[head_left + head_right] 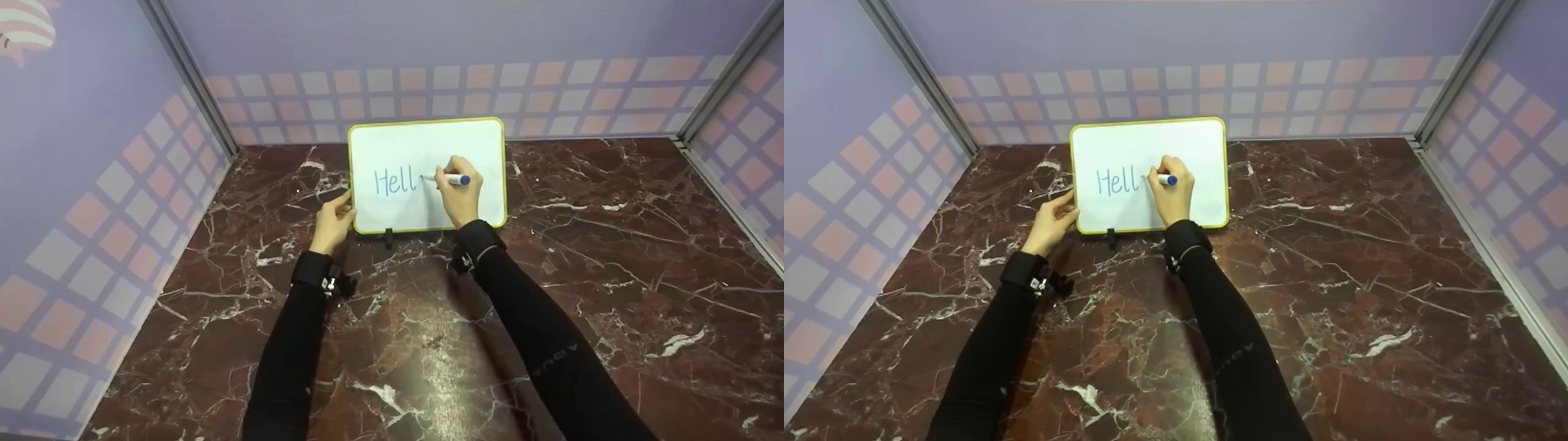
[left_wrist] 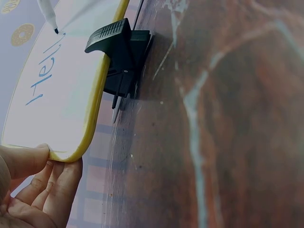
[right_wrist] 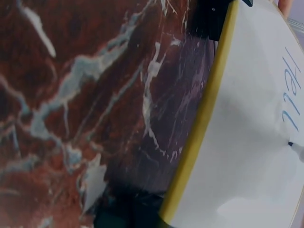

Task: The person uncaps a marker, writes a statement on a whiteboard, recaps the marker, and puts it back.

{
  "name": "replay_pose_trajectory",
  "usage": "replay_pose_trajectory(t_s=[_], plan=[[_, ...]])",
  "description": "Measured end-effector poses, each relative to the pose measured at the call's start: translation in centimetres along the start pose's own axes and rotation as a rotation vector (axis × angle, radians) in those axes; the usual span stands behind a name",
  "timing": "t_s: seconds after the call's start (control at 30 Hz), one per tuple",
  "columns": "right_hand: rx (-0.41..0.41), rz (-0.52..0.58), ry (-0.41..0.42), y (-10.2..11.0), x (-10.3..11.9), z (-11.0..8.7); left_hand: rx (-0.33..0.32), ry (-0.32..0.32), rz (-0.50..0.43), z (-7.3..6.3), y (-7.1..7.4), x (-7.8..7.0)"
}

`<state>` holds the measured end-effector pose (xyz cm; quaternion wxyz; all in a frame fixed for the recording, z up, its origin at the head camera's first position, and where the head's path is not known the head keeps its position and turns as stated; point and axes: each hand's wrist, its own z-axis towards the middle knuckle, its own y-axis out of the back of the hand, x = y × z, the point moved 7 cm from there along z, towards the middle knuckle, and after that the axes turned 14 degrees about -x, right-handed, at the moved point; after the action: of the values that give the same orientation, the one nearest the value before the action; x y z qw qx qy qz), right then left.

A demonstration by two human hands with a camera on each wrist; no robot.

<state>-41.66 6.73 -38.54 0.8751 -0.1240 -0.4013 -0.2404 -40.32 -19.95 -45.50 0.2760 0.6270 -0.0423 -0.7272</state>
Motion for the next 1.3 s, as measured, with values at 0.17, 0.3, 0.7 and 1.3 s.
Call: replay_pose_trajectory(t_s=[0.17,0.3,0.7,1.3], plan=[[-0.020,-0.021,0.032,0.4,0.1,0.1,0.003,0.023,-0.016,0.1,-0.1,0.1],[0.015,-0.026,0.017,0.1,0.0,-0.1,0.001,0.025,-0.035,0.1,-0.2,0.2],[-0.077,0.005,0.014,0.3,0.4,0.5,-0.028,-0.025,0.004,0.1,0.0,0.0],[-0.101,-0.057,0.009,2.0,-0.7,1.3,-0.009,-0.012,-0.003,0.1,-0.1,0.0]])
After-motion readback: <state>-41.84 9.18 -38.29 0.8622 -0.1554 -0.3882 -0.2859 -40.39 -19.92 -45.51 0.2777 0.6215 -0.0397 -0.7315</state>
